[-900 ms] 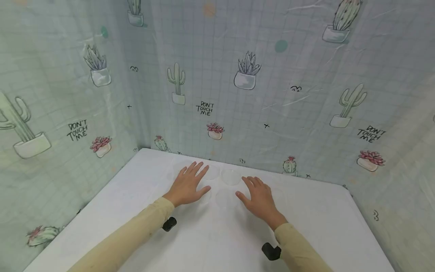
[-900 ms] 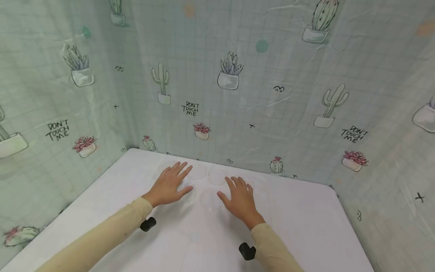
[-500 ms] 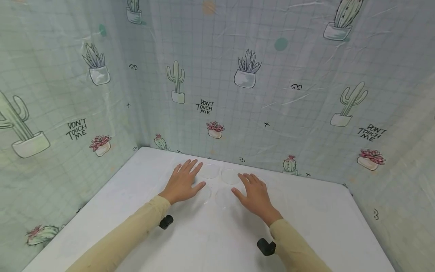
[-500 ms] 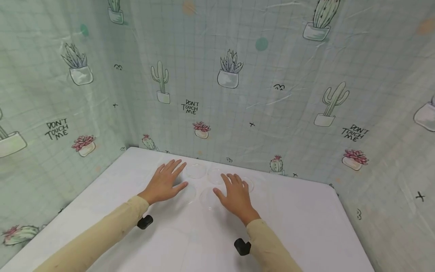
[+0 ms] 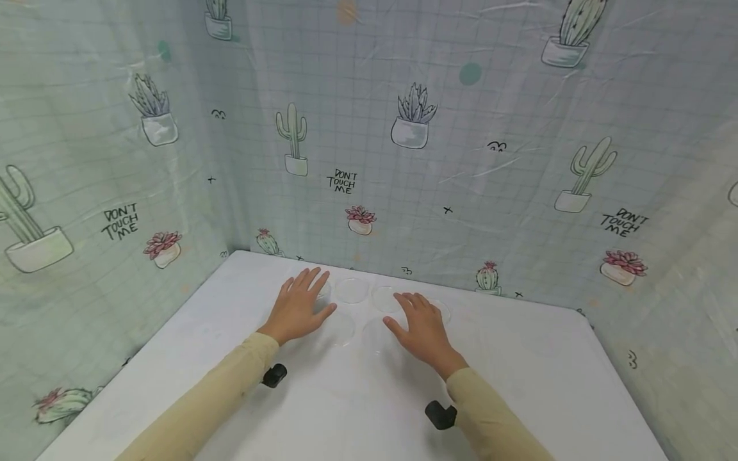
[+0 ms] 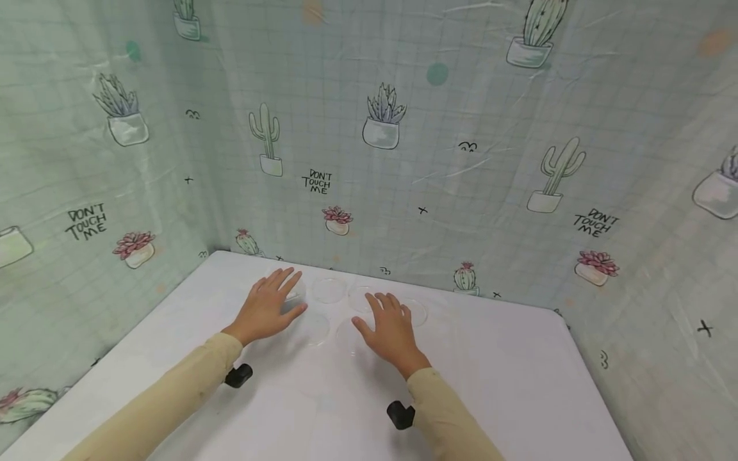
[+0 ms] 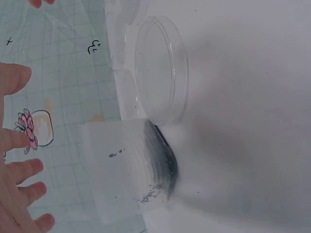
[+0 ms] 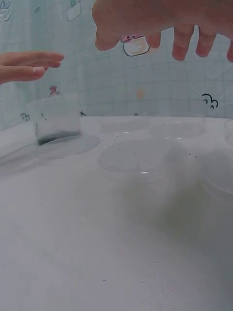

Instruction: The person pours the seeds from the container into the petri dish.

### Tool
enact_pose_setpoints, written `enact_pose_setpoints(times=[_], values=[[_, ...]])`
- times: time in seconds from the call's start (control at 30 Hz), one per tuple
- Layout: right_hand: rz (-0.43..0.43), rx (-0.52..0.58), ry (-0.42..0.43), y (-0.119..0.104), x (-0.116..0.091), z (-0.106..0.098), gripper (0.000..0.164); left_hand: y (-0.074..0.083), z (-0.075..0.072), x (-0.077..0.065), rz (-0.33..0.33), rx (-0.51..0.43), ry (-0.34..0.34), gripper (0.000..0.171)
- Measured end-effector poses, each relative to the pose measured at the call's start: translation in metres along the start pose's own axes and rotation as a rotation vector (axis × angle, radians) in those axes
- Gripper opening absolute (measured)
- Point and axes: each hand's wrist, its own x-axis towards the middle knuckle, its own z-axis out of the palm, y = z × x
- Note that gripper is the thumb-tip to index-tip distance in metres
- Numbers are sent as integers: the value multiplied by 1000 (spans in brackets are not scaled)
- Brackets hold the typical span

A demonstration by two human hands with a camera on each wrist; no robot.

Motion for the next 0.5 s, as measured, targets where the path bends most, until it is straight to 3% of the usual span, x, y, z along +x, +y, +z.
enact_pose_setpoints(times=[0.17, 0.5], values=[[-9, 10, -1, -4, 4, 2, 62, -7, 1, -3, -31, -13, -4, 69], [7, 8, -6, -10, 8, 9, 61, -16, 5, -2, -19, -22, 11, 74]])
